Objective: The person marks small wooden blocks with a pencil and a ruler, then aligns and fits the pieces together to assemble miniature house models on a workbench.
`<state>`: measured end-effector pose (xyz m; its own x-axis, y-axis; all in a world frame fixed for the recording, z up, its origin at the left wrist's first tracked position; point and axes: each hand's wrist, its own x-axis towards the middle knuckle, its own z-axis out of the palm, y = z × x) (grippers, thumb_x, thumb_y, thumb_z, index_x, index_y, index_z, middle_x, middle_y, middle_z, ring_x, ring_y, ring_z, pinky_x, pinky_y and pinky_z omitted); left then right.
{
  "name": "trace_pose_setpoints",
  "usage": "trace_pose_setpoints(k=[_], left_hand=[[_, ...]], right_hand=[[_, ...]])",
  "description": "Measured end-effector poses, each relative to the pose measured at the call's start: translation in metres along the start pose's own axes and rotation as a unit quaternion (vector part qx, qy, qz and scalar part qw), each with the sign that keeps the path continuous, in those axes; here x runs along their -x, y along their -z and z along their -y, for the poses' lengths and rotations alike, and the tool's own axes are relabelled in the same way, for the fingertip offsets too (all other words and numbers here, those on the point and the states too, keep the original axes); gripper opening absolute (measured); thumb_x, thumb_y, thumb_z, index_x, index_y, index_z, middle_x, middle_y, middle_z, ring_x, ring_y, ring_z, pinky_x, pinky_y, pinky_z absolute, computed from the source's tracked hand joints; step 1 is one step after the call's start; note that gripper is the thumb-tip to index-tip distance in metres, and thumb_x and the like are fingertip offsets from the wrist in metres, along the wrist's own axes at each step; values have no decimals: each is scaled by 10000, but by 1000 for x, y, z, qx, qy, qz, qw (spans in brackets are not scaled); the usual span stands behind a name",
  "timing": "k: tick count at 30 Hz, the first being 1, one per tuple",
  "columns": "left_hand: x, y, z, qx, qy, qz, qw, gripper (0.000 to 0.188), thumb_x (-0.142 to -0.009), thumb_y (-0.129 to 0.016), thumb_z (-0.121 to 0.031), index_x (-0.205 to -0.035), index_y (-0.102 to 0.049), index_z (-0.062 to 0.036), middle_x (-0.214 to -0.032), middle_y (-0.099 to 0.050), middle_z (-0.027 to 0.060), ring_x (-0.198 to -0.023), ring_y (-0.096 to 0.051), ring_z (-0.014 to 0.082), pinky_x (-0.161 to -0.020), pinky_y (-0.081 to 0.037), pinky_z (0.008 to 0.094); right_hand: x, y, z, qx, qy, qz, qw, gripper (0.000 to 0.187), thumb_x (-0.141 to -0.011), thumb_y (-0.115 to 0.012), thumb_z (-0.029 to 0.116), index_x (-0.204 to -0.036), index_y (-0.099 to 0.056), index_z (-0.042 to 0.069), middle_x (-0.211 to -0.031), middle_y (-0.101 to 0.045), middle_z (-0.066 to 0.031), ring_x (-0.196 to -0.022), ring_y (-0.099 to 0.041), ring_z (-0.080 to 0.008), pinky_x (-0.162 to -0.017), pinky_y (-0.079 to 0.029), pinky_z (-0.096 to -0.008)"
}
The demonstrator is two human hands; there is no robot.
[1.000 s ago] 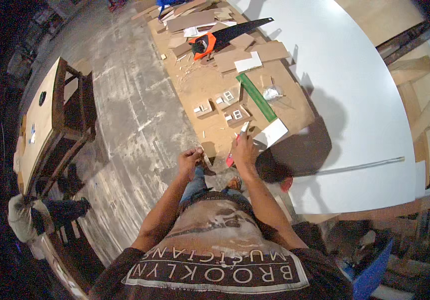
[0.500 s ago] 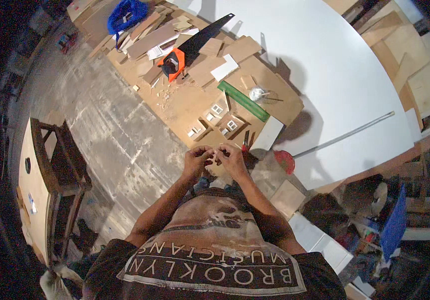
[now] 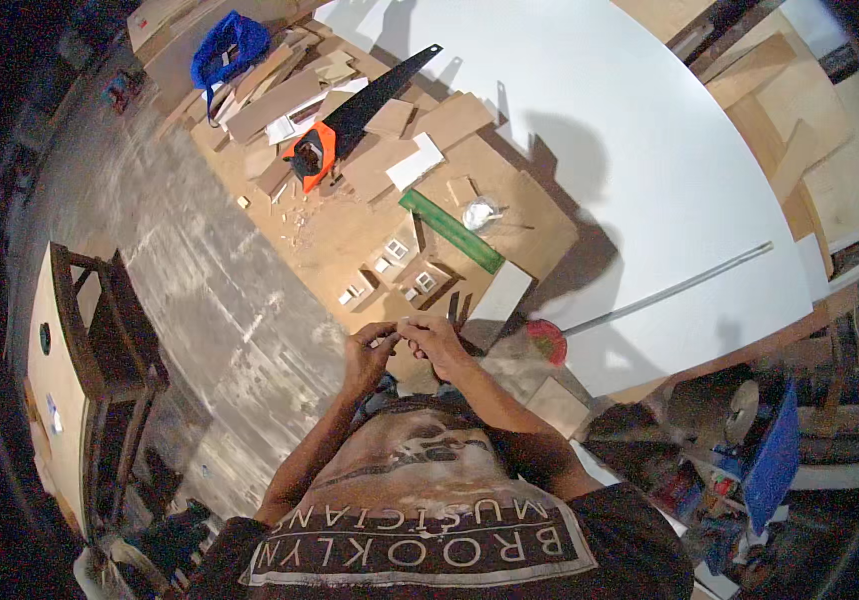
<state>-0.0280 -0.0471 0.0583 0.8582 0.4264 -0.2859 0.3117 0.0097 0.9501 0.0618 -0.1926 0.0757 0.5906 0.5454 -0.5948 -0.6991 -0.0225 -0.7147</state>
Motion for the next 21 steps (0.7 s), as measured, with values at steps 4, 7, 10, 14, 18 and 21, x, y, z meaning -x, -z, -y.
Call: trace_pose_setpoints(k=[4,7,10,14,18,21], left_hand=[[2,-14,-1,92,18,-30,995,181,-922,-738,-129,-1059,-745,-11,-979,-732,59,-798,-674,116,-637,-565,293],[11,-20,-5,186,64,-54,979,173,-923,-735,-116,-1064,-726,-15,-961,-704,30,-824,-649,105,-657,-557,285],[21,-24,-24,261,118,-82,955,167,-925,-728,-109,-1074,-714,-36,-925,-680,-2,-822,-625,92,-687,-544,278],[27,-27,-38,337,121,-100,928,150,-940,-712,-128,-1075,-715,-63,-915,-666,-18,-829,-615,88,-710,-522,280],[23,-33,-53,338,112,-112,928,160,-949,-694,-117,-1098,-702,-58,-945,-673,-10,-849,-617,92,-720,-516,280],[16,-41,-70,377,106,-111,913,177,-958,-672,-99,-1129,-685,-53,-969,-676,-1,-859,-622,104,-714,-510,278]], right_hand=[[-44,68,22,276,305,-83,908,168,-901,-697,171,-910,-712,3,-849,-680,-60,-757,-632,-165,-695,-510,-320],[-89,137,84,444,368,-278,768,163,-905,-651,130,-1013,-703,20,-989,-715,-186,-921,-680,-365,-830,-521,-438],[-107,162,128,526,394,-269,704,186,-911,-636,137,-1042,-694,18,-993,-698,-231,-934,-658,-438,-844,-514,-490],[-130,171,140,618,318,-205,690,180,-918,-619,153,-1000,-675,2,-970,-673,-280,-931,-642,-477,-815,-507,-533],[-138,166,144,625,364,-206,659,117,-884,-617,80,-878,-673,-22,-854,-673,-255,-836,-646,-467,-725,-500,-511],[-136,176,158,612,365,-182,677,115,-891,-618,82,-881,-682,-13,-870,-664,-269,-852,-644,-467,-722,-508,-483]])
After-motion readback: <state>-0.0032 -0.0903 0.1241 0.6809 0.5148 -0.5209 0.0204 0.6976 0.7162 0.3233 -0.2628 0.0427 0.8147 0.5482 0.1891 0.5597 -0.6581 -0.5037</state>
